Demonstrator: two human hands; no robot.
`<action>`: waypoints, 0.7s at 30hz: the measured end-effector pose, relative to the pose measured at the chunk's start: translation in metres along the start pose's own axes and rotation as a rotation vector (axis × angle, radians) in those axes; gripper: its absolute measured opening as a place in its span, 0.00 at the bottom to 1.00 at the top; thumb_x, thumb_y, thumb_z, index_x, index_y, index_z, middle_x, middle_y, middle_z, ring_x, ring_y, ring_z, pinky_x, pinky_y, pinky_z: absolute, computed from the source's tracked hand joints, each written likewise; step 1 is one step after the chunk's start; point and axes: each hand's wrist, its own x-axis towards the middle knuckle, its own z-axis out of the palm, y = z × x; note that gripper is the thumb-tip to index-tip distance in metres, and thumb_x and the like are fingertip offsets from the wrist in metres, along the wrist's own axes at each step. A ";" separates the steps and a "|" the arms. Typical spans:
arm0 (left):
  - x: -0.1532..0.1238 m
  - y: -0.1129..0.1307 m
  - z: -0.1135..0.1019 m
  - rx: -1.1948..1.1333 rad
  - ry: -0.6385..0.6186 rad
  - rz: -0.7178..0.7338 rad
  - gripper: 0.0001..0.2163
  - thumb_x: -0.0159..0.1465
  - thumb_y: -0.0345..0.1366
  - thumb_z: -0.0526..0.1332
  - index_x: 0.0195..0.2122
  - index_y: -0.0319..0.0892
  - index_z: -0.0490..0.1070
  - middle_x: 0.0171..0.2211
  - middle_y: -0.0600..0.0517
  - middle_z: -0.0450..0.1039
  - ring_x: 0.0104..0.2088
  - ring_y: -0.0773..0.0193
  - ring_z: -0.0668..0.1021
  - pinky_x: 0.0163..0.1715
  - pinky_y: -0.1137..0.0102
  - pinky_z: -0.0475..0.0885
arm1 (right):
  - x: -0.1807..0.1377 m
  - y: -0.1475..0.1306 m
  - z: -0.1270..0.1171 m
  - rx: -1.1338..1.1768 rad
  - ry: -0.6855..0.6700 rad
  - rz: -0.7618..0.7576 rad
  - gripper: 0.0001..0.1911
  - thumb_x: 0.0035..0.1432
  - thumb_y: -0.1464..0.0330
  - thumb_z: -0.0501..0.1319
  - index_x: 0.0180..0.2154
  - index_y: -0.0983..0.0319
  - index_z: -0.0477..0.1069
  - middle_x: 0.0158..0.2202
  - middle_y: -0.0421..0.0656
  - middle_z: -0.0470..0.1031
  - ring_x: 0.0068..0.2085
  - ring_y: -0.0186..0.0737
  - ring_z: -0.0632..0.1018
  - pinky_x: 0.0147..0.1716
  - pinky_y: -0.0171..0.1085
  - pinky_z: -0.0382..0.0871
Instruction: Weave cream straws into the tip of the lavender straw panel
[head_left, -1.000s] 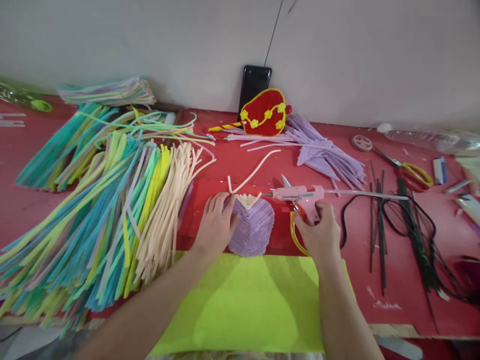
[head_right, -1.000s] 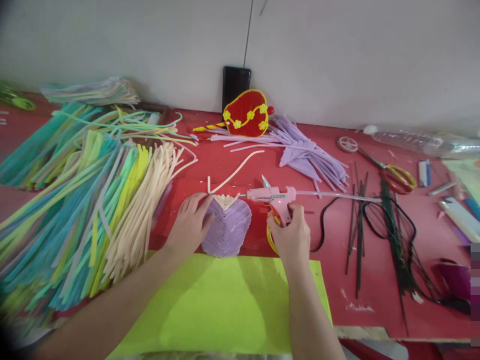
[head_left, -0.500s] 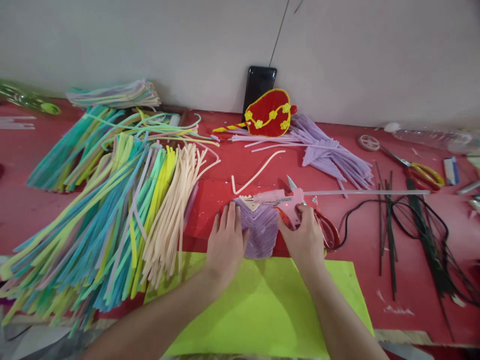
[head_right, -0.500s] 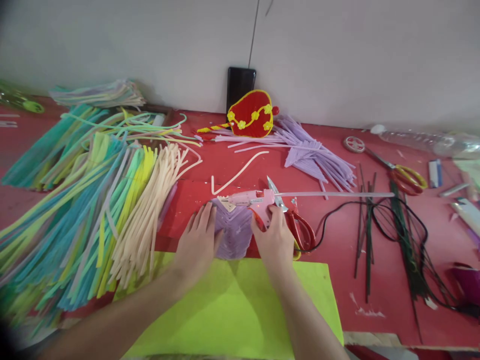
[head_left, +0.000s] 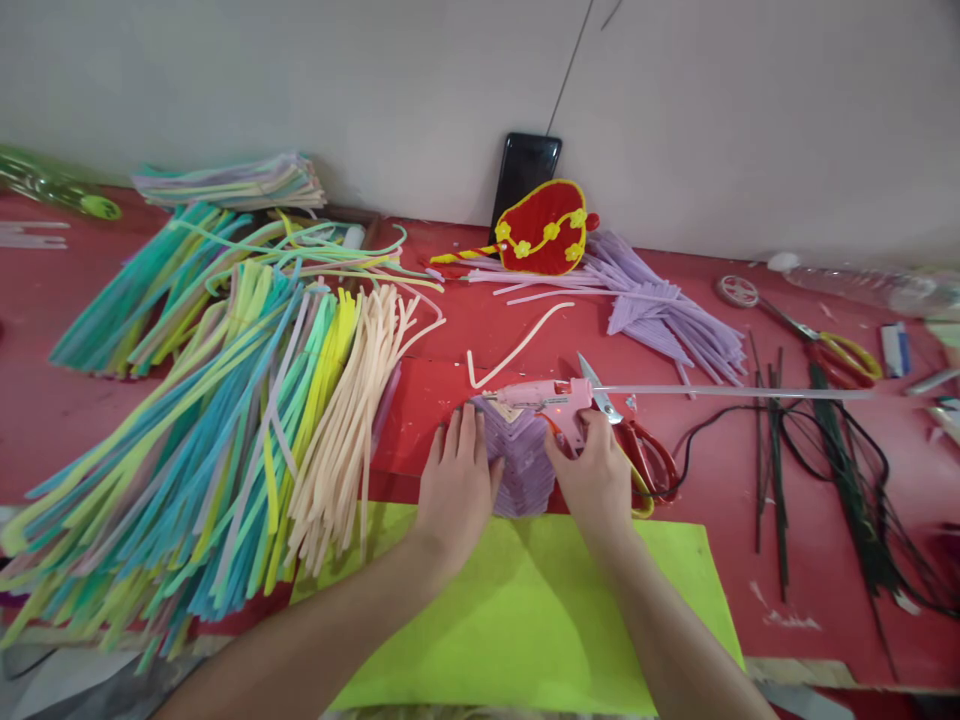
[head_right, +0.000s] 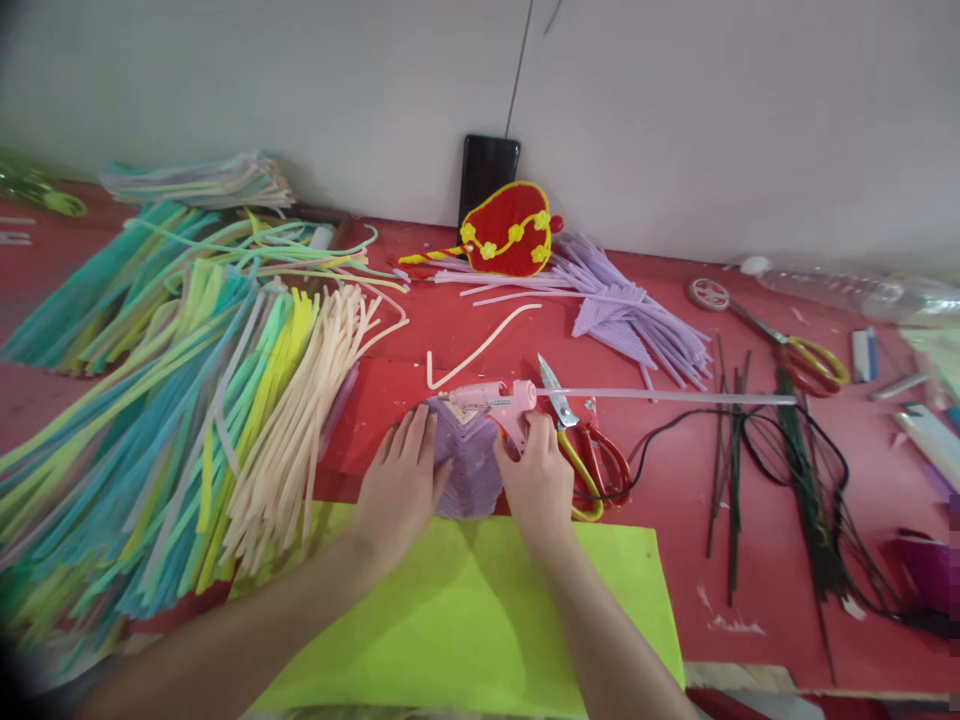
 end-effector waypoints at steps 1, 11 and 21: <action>0.000 0.000 0.000 0.001 0.000 -0.001 0.22 0.68 0.37 0.48 0.58 0.28 0.62 0.59 0.35 0.62 0.58 0.49 0.67 0.55 0.57 0.67 | 0.000 0.000 0.000 -0.002 0.002 -0.001 0.15 0.58 0.58 0.56 0.41 0.62 0.63 0.37 0.49 0.75 0.32 0.44 0.77 0.23 0.37 0.65; 0.000 0.000 0.001 0.004 0.004 0.002 0.23 0.67 0.37 0.48 0.58 0.27 0.61 0.59 0.35 0.62 0.58 0.48 0.68 0.54 0.57 0.67 | 0.000 -0.001 0.000 -0.016 -0.014 -0.014 0.13 0.59 0.60 0.54 0.41 0.62 0.63 0.37 0.49 0.75 0.32 0.45 0.77 0.23 0.37 0.64; 0.000 0.000 0.000 -0.002 0.005 0.004 0.23 0.68 0.37 0.47 0.59 0.26 0.60 0.59 0.34 0.62 0.58 0.48 0.68 0.54 0.56 0.67 | 0.001 0.001 -0.002 0.037 -0.018 0.011 0.12 0.59 0.60 0.53 0.40 0.61 0.63 0.38 0.49 0.75 0.33 0.44 0.77 0.24 0.37 0.66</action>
